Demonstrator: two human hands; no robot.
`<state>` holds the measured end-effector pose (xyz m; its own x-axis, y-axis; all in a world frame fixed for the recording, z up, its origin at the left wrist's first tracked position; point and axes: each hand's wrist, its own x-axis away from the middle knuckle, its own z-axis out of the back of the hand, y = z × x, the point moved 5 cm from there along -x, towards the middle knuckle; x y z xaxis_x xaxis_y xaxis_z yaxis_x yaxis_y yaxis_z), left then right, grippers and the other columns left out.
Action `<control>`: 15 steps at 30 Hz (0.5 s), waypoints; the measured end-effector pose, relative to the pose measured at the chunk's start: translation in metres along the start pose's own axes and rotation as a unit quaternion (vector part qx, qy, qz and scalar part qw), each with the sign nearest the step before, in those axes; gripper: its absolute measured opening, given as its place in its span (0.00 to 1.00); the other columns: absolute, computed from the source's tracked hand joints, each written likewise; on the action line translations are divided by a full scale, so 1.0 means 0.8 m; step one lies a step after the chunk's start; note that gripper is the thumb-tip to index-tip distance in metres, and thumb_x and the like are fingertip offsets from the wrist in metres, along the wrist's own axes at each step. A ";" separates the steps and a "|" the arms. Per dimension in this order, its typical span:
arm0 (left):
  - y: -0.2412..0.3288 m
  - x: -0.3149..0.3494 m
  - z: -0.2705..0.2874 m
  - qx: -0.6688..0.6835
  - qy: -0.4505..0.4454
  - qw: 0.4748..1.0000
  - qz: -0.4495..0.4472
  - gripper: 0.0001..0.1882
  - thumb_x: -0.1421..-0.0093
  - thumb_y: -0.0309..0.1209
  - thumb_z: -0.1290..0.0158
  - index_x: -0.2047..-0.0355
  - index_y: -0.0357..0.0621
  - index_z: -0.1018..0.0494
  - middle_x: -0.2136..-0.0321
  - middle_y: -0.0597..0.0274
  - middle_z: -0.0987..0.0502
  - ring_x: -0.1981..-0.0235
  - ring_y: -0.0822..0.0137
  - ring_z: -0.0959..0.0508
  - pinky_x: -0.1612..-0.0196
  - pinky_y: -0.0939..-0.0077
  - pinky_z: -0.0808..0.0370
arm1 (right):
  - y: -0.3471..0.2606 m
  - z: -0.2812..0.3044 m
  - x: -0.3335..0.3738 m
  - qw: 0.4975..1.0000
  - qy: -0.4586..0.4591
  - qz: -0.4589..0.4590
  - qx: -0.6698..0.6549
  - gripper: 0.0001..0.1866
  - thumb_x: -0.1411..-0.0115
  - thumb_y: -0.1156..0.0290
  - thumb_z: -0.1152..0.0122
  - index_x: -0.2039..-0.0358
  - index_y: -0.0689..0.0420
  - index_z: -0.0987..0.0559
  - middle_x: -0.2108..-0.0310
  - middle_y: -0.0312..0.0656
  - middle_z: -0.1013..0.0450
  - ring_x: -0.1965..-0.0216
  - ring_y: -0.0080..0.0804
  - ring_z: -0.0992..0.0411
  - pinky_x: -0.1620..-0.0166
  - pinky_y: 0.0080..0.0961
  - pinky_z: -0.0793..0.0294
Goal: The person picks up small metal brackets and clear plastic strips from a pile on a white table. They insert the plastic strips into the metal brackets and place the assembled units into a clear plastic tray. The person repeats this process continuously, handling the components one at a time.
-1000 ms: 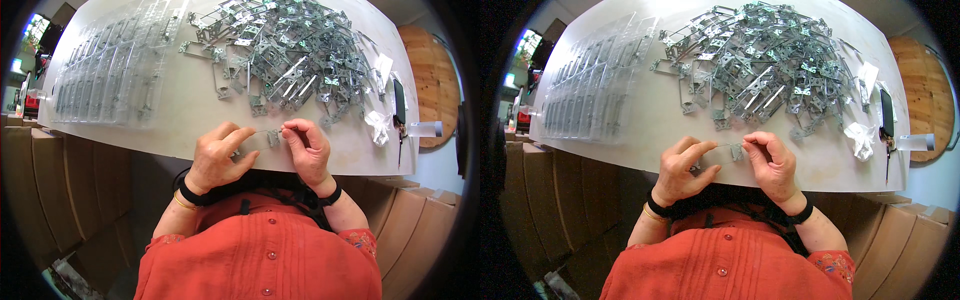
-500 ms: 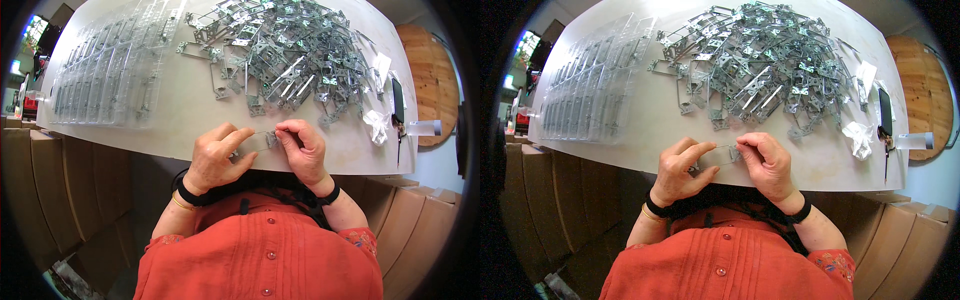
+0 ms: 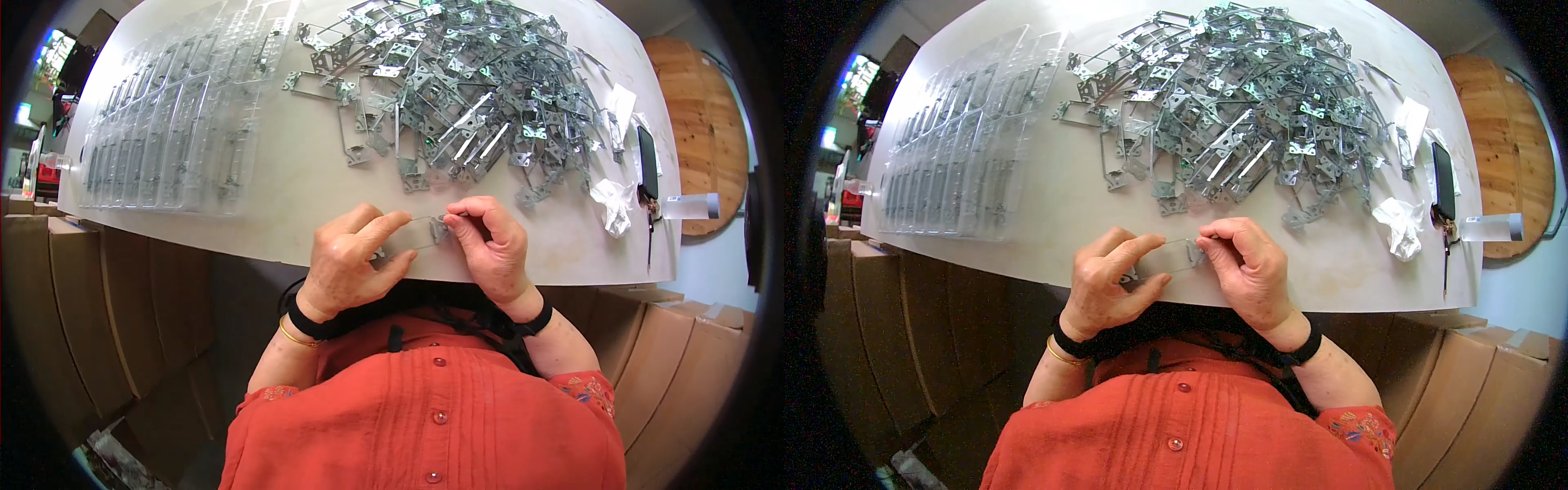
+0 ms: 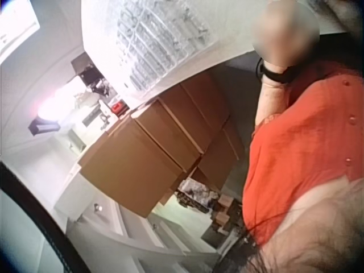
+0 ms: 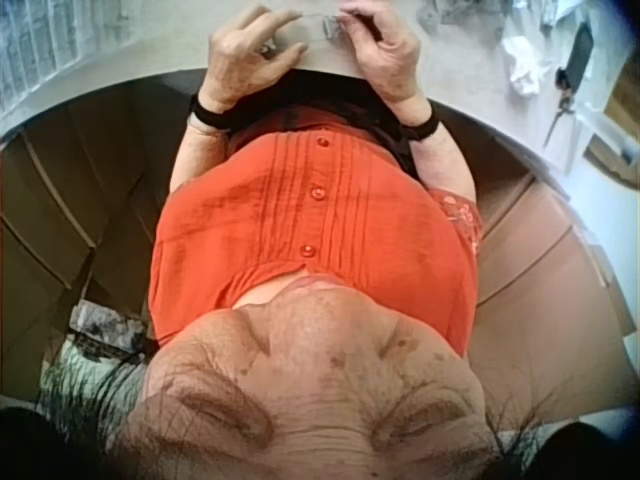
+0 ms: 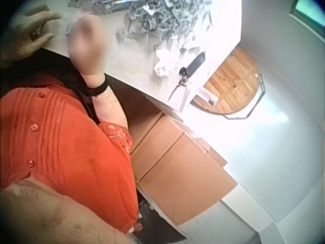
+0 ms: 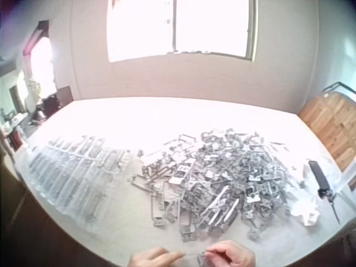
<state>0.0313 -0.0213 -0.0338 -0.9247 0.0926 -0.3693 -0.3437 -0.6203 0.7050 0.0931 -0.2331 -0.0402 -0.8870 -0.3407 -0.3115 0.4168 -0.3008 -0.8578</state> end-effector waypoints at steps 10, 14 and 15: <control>0.001 0.000 0.002 -0.001 -0.003 1.000 0.007 0.25 0.50 0.27 0.26 0.49 0.42 0.16 0.69 0.57 0.21 0.73 0.59 0.21 0.69 0.65 0.24 | 0.005 -0.003 0.001 0.999 -0.005 -0.014 -0.030 0.09 0.35 0.82 0.27 0.55 0.58 0.16 0.61 0.42 0.18 0.64 0.31 0.20 0.60 0.26 0.20; 0.001 0.000 0.001 -0.004 -0.003 1.000 0.006 0.25 0.50 0.27 0.26 0.49 0.42 0.16 0.69 0.56 0.20 0.72 0.58 0.20 0.69 0.65 0.24 | 0.001 -0.003 -0.002 1.000 0.002 0.018 -0.008 0.08 0.34 0.81 0.27 0.56 0.59 0.16 0.62 0.40 0.18 0.65 0.29 0.21 0.60 0.25 0.20; 0.002 0.000 0.002 -0.004 -0.003 1.000 0.007 0.25 0.50 0.27 0.26 0.49 0.42 0.16 0.69 0.56 0.20 0.72 0.58 0.20 0.69 0.65 0.24 | 0.000 -0.004 -0.002 1.000 0.003 0.025 0.001 0.07 0.33 0.80 0.27 0.57 0.59 0.17 0.62 0.40 0.18 0.65 0.27 0.21 0.60 0.24 0.20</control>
<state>0.0307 -0.0214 -0.0319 -0.9302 0.0891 -0.3562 -0.3301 -0.6277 0.7050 0.0941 -0.2297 -0.0408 -0.8659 -0.3506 -0.3568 0.4616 -0.2851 -0.8400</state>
